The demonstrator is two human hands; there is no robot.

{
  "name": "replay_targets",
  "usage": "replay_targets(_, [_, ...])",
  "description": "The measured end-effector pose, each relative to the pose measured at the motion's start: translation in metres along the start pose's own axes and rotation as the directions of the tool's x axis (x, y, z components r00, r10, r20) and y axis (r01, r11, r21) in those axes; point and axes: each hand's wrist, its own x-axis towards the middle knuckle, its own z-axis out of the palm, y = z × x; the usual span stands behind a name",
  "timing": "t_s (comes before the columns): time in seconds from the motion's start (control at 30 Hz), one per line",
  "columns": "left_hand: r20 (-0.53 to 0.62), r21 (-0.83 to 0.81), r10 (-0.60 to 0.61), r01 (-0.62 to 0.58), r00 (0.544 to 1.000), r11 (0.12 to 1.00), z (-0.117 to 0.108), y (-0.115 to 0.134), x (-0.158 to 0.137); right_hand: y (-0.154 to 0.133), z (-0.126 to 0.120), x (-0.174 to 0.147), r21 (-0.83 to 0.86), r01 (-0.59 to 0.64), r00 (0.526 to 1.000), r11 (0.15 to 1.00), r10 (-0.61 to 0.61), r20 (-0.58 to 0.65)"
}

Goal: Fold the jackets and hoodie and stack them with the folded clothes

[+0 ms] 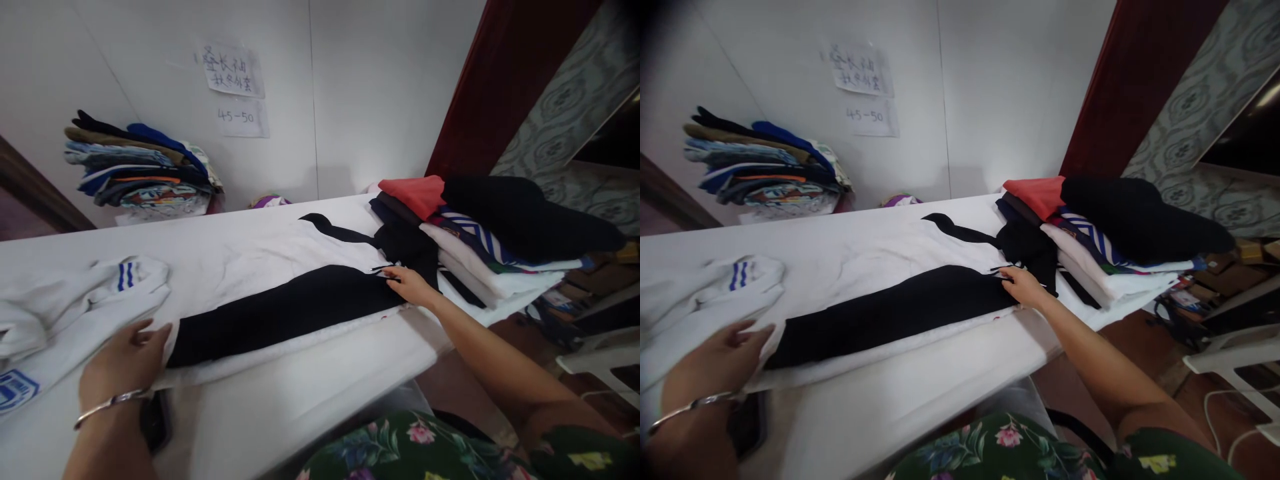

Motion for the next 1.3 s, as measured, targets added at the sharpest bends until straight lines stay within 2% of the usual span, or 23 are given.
replay_targets(0.07, [-0.077, -0.1, 0.002, -0.01, 0.997, 0.995, 0.001, 0.011, -0.012, -0.022, 0.007, 0.005, -0.002, 0.048, 0.999, 0.999, -0.048, 0.001])
replay_targets(0.1, [-0.115, -0.155, 0.065, -0.083, 0.991, 0.985, 0.005, 0.019, -0.019, -0.033, 0.011, 0.009, -0.018, 0.058, 0.998, 0.998, -0.057, 0.015])
replay_targets(0.13, [-0.143, -0.194, 0.182, -0.208, 0.973, 0.959, 0.011, 0.027, -0.026, -0.045, 0.016, 0.013, -0.041, 0.06, 0.998, 0.997, -0.058, 0.033])
replay_targets(0.2, [-0.115, -0.211, 0.463, -0.477, 0.879, 0.853, 0.028, 0.042, -0.038, -0.063, 0.026, 0.025, -0.095, 0.052, 0.996, 0.994, -0.045, 0.072])
replay_targets(0.23, [-0.073, -0.185, 0.561, -0.564, 0.825, 0.805, 0.038, 0.047, -0.043, -0.07, 0.03, 0.031, -0.115, 0.054, 0.995, 0.992, -0.044, 0.09])
replay_targets(0.27, [-0.019, -0.145, 0.623, -0.619, 0.782, 0.772, 0.047, 0.05, -0.046, -0.075, 0.035, 0.036, -0.13, 0.059, 0.994, 0.99, -0.046, 0.101])
replay_targets(0.33, [0.081, -0.053, 0.662, -0.66, 0.746, 0.75, 0.063, 0.053, -0.051, -0.079, 0.044, 0.045, -0.162, 0.066, 0.994, 0.985, -0.05, 0.099])
replay_targets(0.43, [0.162, 0.019, 0.639, -0.649, 0.752, 0.76, 0.072, 0.051, -0.054, -0.075, 0.055, 0.05, -0.248, 0.052, 0.997, 0.967, -0.035, 0.074])
replay_targets(0.63, [0.204, 0.0, 0.576, -0.589, 0.791, 0.808, 0.065, 0.053, -0.055, -0.068, 0.059, 0.045, -0.306, 0.082, 0.995, 0.949, -0.061, 0.078])
replay_targets(0.7, [0.195, -0.019, 0.55, -0.558, 0.812, 0.83, 0.062, 0.053, -0.053, -0.069, 0.057, 0.039, -0.296, 0.139, 0.99, 0.945, -0.138, 0.025])
replay_targets(0.77, [0.187, -0.024, 0.531, -0.536, 0.827, 0.844, 0.061, 0.051, -0.051, -0.069, 0.057, 0.033, -0.276, 0.249, 0.966, 0.928, -0.259, -0.001])
replay_targets(0.87, [0.176, -0.011, 0.546, -0.553, 0.819, 0.833, 0.062, 0.048, -0.047, -0.066, 0.06, 0.025, -0.22, 0.367, 0.93, 0.904, -0.349, 0.117])
replay_targets(0.97, [0.16, -0.002, 0.533, -0.54, 0.831, 0.842, 0.065, 0.046, -0.045, -0.063, 0.062, 0.021, -0.174, 0.334, 0.934, 0.926, -0.3, 0.195])
replay_targets(1.13, [0.125, 0.031, 0.517, -0.524, 0.847, 0.851, 0.068, 0.048, -0.048, -0.057, 0.059, 0.022, -0.154, 0.292, 0.95, 0.944, -0.267, 0.163])
replay_targets(1.23, [0.118, 0.073, 0.517, -0.526, 0.848, 0.847, 0.068, 0.05, -0.052, -0.048, 0.052, 0.039, -0.08, 0.315, 0.937, 0.946, -0.297, 0.186])
replay_targets(1.3, [0.113, 0.091, 0.514, -0.524, 0.85, 0.847, 0.068, 0.052, -0.053, -0.04, 0.047, 0.062, -0.113, 0.271, 0.959, 0.956, -0.258, 0.121])
